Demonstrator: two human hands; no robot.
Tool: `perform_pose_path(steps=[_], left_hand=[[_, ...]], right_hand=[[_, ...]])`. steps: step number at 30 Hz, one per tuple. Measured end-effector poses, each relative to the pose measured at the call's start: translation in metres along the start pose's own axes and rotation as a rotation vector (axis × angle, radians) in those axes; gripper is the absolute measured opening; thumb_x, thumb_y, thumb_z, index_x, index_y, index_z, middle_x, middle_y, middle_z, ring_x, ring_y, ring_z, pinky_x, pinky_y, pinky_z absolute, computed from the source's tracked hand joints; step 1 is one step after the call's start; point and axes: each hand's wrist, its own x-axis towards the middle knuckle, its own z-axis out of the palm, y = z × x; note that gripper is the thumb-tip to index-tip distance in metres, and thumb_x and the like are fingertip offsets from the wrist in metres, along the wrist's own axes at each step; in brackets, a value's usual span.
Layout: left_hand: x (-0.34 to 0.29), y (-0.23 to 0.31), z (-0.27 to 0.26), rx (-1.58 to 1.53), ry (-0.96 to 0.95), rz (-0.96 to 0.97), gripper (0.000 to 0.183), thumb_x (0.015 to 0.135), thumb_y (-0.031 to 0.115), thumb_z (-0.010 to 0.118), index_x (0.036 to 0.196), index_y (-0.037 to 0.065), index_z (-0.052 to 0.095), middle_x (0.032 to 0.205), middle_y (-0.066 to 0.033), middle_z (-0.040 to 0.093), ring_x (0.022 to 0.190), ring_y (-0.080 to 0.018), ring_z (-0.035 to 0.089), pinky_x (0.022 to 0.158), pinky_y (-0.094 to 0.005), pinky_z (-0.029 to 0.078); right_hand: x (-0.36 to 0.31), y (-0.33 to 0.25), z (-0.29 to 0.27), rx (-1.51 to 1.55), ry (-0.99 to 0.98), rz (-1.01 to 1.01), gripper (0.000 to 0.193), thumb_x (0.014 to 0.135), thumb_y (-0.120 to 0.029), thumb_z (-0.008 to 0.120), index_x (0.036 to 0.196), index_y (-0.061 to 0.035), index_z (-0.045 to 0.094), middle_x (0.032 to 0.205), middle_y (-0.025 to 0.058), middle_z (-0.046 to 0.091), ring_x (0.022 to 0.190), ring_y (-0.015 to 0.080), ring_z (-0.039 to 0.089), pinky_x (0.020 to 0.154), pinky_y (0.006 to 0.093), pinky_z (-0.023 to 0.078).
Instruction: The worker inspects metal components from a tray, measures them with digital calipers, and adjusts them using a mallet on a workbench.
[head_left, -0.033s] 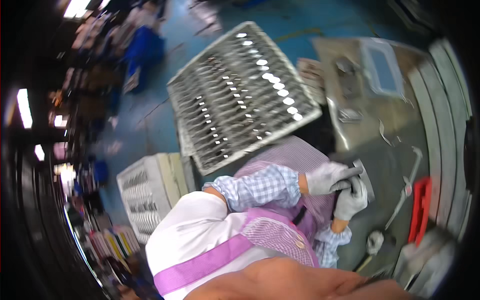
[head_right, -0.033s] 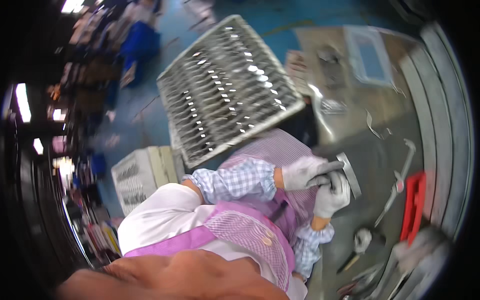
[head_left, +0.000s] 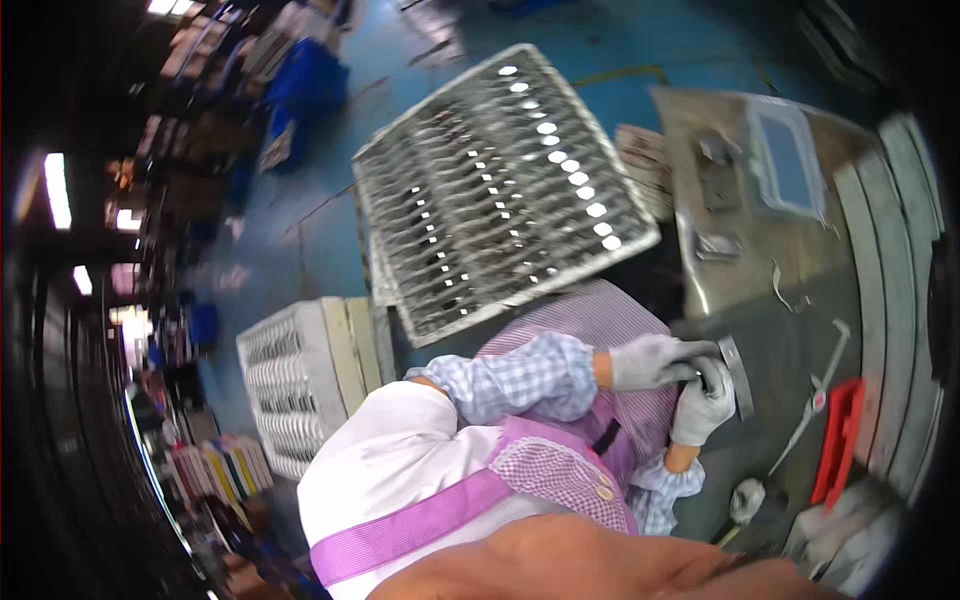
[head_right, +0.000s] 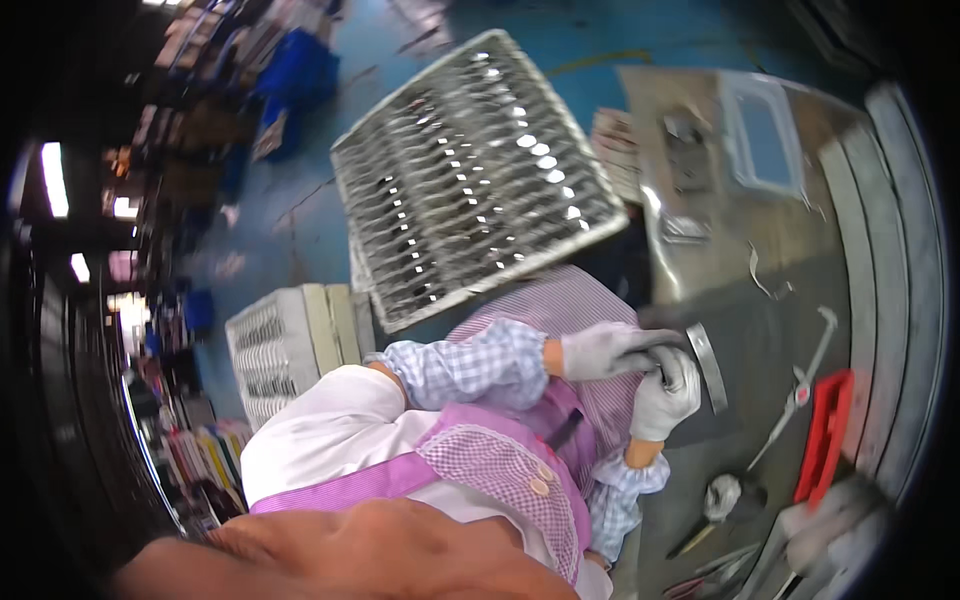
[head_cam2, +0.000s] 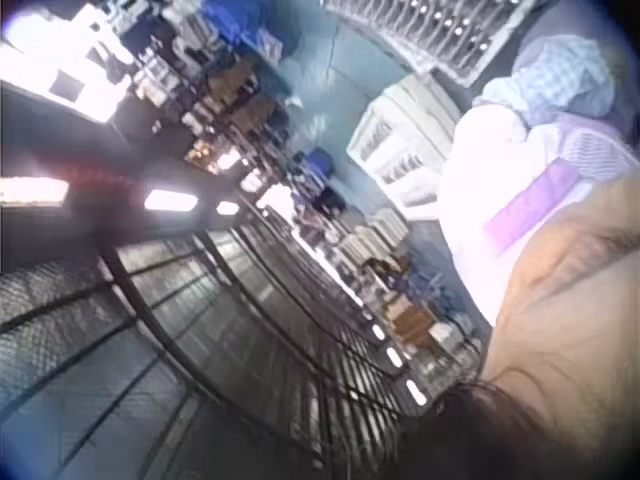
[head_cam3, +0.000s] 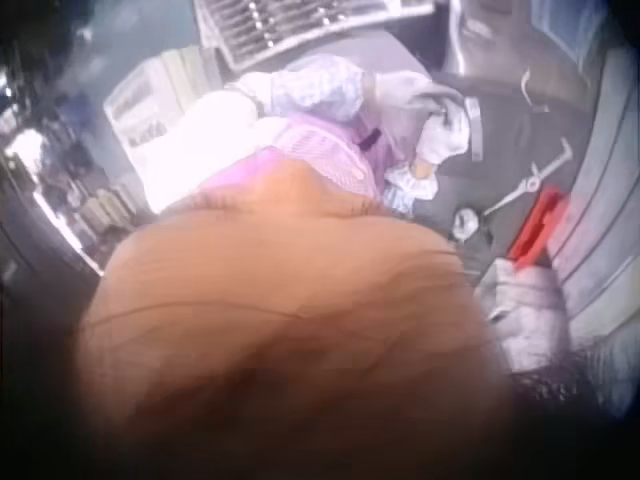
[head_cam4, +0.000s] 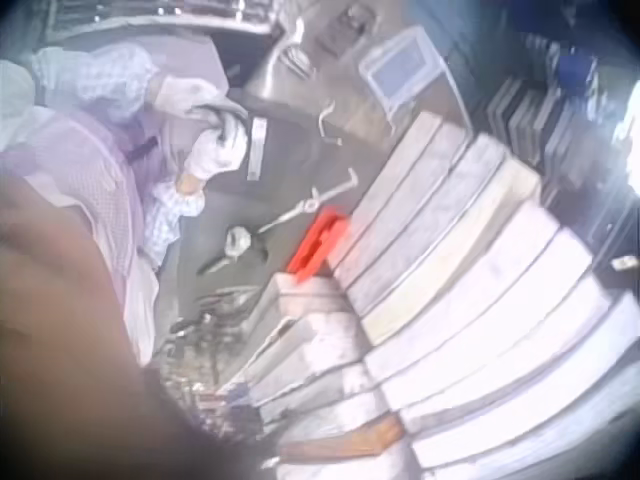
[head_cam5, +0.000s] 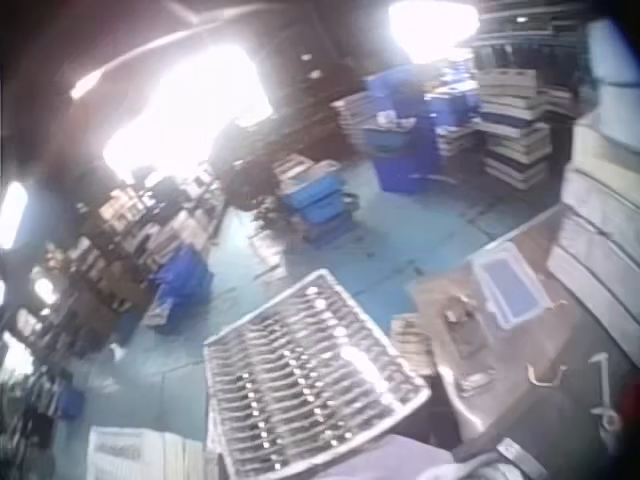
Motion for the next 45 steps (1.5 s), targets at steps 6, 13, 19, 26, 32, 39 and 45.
perform_pose_path(steps=[6, 13, 19, 26, 32, 39, 45], left_hand=[[-0.205, -0.122, -0.197, 0.497, 0.501, -0.697, 0.022, 0.093, 0.004, 0.063, 0.111, 0.007, 0.076, 0.106, -0.0156, 0.076, 0.099, -0.0286, 0.074, 0.088, -0.0401, 0.059], [-0.331, -0.280, -0.394, 0.756, 0.575, -1.000, 0.032, 0.095, 0.024, 0.060, 0.122, 0.012, 0.072, 0.118, -0.0199, 0.071, 0.113, -0.0390, 0.066, 0.100, -0.0456, 0.051], [-0.327, -0.298, -0.364, 0.884, 0.761, -1.148, 0.044, 0.089, 0.012, 0.052, 0.128, 0.018, 0.072, 0.120, -0.0192, 0.072, 0.111, -0.0369, 0.069, 0.094, -0.0478, 0.054], [-0.206, -0.231, -0.268, 0.549, 0.899, -0.490, 0.031, 0.099, 0.013, 0.062, 0.128, 0.001, 0.067, 0.130, -0.0167, 0.067, 0.120, -0.0307, 0.064, 0.105, -0.0419, 0.049], [-0.026, -0.061, -0.079, 0.163, 0.526, 0.063, 0.031, 0.086, -0.004, 0.064, 0.114, 0.005, 0.073, 0.122, -0.0145, 0.069, 0.111, -0.0315, 0.067, 0.095, -0.0412, 0.054], [0.044, -0.035, 0.036, 0.484, 0.026, 0.147, 0.061, 0.087, 0.017, 0.072, 0.143, 0.006, 0.050, 0.147, -0.0180, 0.051, 0.138, -0.0370, 0.046, 0.114, -0.0504, 0.038], [0.026, -0.048, 0.044, 0.436, 0.163, 0.174, 0.057, 0.087, 0.012, 0.072, 0.141, 0.007, 0.054, 0.144, -0.0146, 0.055, 0.135, -0.0373, 0.049, 0.114, -0.0505, 0.038]], right_hand=[[0.017, -0.026, 0.030, 0.112, -0.357, 0.228, 0.031, 0.091, -0.001, 0.064, 0.120, -0.0050, 0.073, 0.118, 0.0127, 0.072, 0.111, 0.0273, 0.068, 0.101, 0.0355, 0.051], [0.034, -0.028, 0.032, -0.176, -0.551, 0.080, 0.029, 0.088, -0.006, 0.066, 0.115, -0.0082, 0.075, 0.115, 0.0123, 0.072, 0.106, 0.0319, 0.068, 0.097, 0.0402, 0.053], [0.089, -0.026, -0.014, 0.132, -0.691, 0.190, 0.024, 0.087, -0.013, 0.069, 0.108, -0.0043, 0.076, 0.105, 0.0151, 0.075, 0.099, 0.0317, 0.071, 0.091, 0.0396, 0.055], [0.187, 0.116, -0.039, -0.818, -0.426, 0.142, 0.028, 0.086, -0.020, 0.073, 0.114, -0.0174, 0.076, 0.131, 0.0105, 0.066, 0.115, 0.0334, 0.064, 0.100, 0.0430, 0.052], [0.162, 0.136, -0.043, -0.662, -0.274, -0.089, 0.018, 0.086, -0.021, 0.073, 0.099, -0.0099, 0.077, 0.122, 0.0100, 0.068, 0.108, 0.0333, 0.066, 0.094, 0.0424, 0.053], [0.098, 0.048, -0.095, 0.400, -0.198, 0.753, 0.032, 0.096, -0.025, 0.069, 0.117, -0.0009, 0.072, 0.100, 0.0059, 0.073, 0.088, 0.0230, 0.070, 0.079, 0.0356, 0.055], [0.015, 0.032, -0.073, 0.398, -0.074, 0.675, 0.031, 0.095, -0.029, 0.073, 0.119, -0.0096, 0.076, 0.111, 0.0070, 0.077, 0.097, 0.0145, 0.072, 0.087, 0.0252, 0.054]])
